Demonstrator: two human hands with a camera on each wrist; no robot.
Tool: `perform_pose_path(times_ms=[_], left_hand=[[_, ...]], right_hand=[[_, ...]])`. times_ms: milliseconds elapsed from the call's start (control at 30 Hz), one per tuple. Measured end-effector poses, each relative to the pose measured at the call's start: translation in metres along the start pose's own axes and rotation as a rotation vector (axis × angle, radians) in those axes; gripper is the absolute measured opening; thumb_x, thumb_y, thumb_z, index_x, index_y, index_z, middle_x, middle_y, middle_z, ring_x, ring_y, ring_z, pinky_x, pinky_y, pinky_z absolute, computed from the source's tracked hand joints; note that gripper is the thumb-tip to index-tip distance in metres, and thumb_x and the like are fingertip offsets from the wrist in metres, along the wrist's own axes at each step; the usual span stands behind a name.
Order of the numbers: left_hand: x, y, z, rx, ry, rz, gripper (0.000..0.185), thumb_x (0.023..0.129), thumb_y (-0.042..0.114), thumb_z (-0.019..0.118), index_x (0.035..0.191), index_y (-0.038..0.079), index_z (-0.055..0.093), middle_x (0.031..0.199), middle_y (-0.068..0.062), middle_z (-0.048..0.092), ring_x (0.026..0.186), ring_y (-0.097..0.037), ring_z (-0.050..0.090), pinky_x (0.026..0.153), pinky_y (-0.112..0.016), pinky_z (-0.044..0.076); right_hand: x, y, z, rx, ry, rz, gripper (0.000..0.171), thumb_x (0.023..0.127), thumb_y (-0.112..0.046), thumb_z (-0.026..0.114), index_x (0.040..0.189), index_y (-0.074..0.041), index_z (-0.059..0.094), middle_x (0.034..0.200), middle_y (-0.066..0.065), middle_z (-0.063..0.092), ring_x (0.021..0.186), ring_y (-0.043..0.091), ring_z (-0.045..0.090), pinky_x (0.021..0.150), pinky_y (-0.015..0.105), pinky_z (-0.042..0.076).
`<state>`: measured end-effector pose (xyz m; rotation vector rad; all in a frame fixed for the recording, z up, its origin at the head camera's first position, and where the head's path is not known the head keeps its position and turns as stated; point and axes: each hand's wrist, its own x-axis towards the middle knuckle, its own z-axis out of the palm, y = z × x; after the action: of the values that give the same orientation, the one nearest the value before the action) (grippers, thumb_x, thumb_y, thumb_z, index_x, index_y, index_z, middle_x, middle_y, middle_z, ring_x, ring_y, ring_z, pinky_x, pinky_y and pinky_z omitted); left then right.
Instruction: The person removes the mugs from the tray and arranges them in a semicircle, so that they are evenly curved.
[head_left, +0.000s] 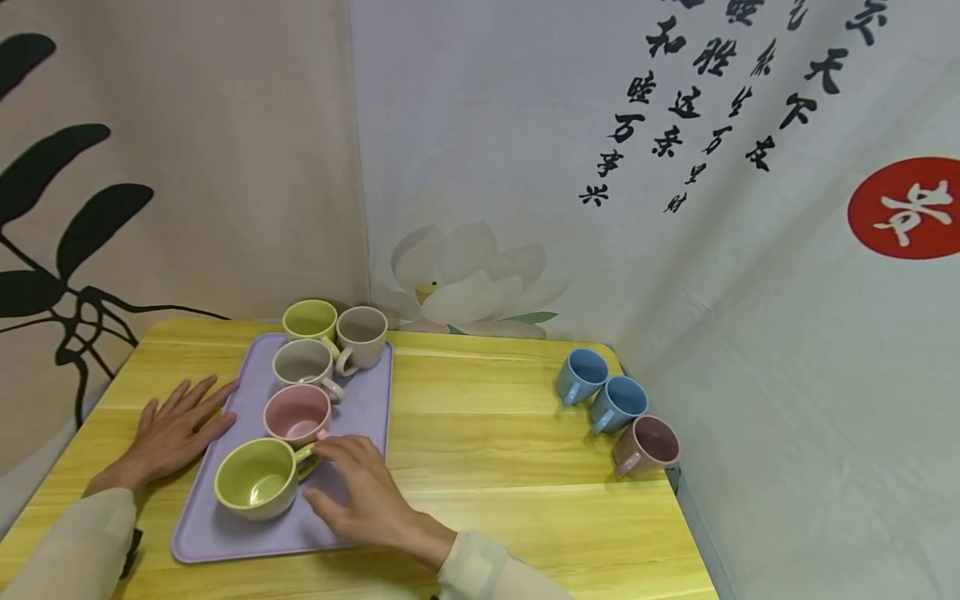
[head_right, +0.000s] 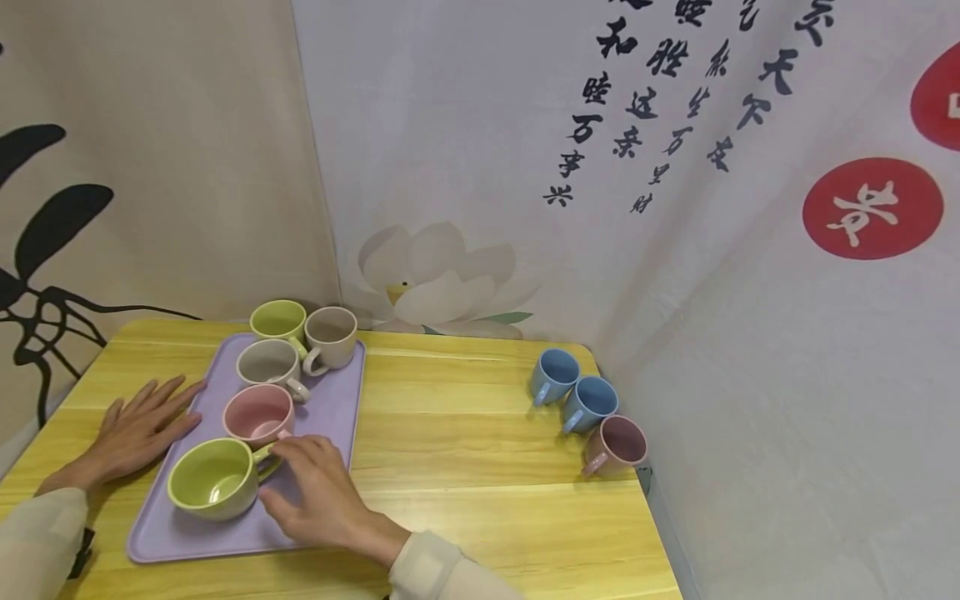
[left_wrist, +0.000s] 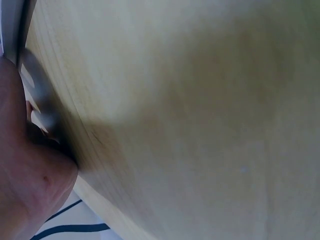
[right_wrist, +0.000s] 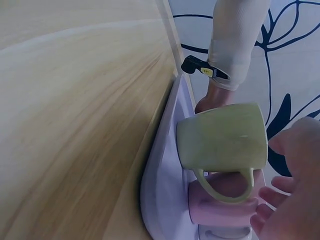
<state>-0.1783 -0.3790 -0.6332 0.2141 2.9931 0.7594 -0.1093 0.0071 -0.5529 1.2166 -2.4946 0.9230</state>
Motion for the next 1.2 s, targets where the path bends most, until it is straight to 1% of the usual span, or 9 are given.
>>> perform_pose_path(times_ms=[167,300,467,600,700,833,1000,1100,1200], left_hand=[[0.000,0.000,0.001,0.003,0.011,0.008,0.074,0.119,0.054,0.045,0.182,0.022,0.021,0.184,-0.038,0.014,0.168,-0.071,-0.002,0.124,-0.094,-0.010],[0.000,-0.001,0.002,0.007,0.018,0.011,0.074,0.119,0.054,0.045,0.182,0.022,0.021,0.184,-0.038,0.014,0.168,-0.071,-0.002,0.124,-0.094,-0.010],[0.000,-0.002,0.003,0.003,0.028,0.020,0.074,0.119,0.052,0.047,0.182,0.022,0.022,0.184,-0.037,0.015,0.169,-0.070,-0.001,0.124,-0.094,-0.010],[0.000,-0.001,0.002,-0.001,0.022,0.015,0.074,0.119,0.052,0.047,0.182,0.022,0.022,0.184,-0.037,0.014,0.169,-0.070,-0.002,0.125,-0.093,-0.012],[0.000,-0.001,0.002,0.002,0.019,0.011,0.074,0.119,0.052,0.046,0.182,0.022,0.021,0.184,-0.037,0.013,0.169,-0.070,-0.003,0.125,-0.093,-0.012],[-0.001,-0.001,0.002,0.003,0.017,0.010,0.074,0.119,0.052,0.046,0.182,0.021,0.021,0.184,-0.037,0.013,0.168,-0.071,-0.002,0.125,-0.093,-0.012],[-0.001,-0.001,0.002,0.000,0.014,0.010,0.075,0.119,0.053,0.046,0.182,0.021,0.021,0.184,-0.038,0.013,0.168,-0.071,-0.002,0.125,-0.093,-0.012],[0.000,-0.001,0.003,0.002,0.019,0.012,0.074,0.119,0.053,0.046,0.182,0.022,0.021,0.184,-0.037,0.013,0.169,-0.070,-0.002,0.125,-0.093,-0.011],[0.000,-0.002,0.003,0.001,0.026,0.016,0.074,0.119,0.053,0.047,0.182,0.022,0.021,0.184,-0.037,0.014,0.169,-0.070,-0.002,0.125,-0.093,-0.011]], right_hand=[[0.004,0.000,0.006,-0.127,0.027,-0.030,0.055,0.103,-0.033,0.082,0.148,-0.006,0.067,0.151,0.007,0.075,0.136,0.021,0.066,0.123,0.030,0.049],[0.006,0.000,0.010,-0.214,0.033,-0.026,0.058,0.102,-0.037,0.083,0.151,-0.010,0.068,0.152,0.003,0.075,0.131,0.018,0.066,0.117,0.027,0.049],[0.010,0.000,0.013,-0.256,0.023,-0.023,0.064,0.100,-0.038,0.086,0.155,-0.014,0.066,0.154,0.000,0.074,0.126,0.016,0.065,0.112,0.028,0.049],[0.013,0.001,0.014,-0.315,0.026,-0.037,0.062,0.099,-0.041,0.085,0.154,-0.017,0.067,0.152,-0.004,0.074,0.122,0.012,0.064,0.107,0.021,0.045],[0.014,0.000,0.016,-0.352,0.016,-0.031,0.059,0.099,-0.043,0.085,0.151,-0.019,0.069,0.150,-0.006,0.073,0.122,0.010,0.063,0.103,0.018,0.043],[0.015,-0.002,0.017,-0.369,-0.007,-0.015,0.054,0.099,-0.043,0.085,0.145,-0.021,0.071,0.144,-0.008,0.072,0.118,0.009,0.061,0.098,0.015,0.040],[0.014,-0.003,0.018,-0.369,0.000,-0.024,0.041,0.098,-0.040,0.088,0.132,-0.021,0.079,0.127,-0.007,0.070,0.107,0.008,0.057,0.093,0.012,0.035],[0.013,-0.004,0.017,-0.359,0.006,-0.034,0.032,0.098,-0.037,0.088,0.125,-0.020,0.081,0.118,-0.007,0.068,0.103,0.007,0.058,0.093,0.011,0.038],[0.012,-0.005,0.016,-0.300,-0.018,-0.026,0.025,0.101,-0.033,0.085,0.122,-0.019,0.082,0.113,-0.006,0.068,0.099,0.004,0.059,0.093,0.008,0.041]])
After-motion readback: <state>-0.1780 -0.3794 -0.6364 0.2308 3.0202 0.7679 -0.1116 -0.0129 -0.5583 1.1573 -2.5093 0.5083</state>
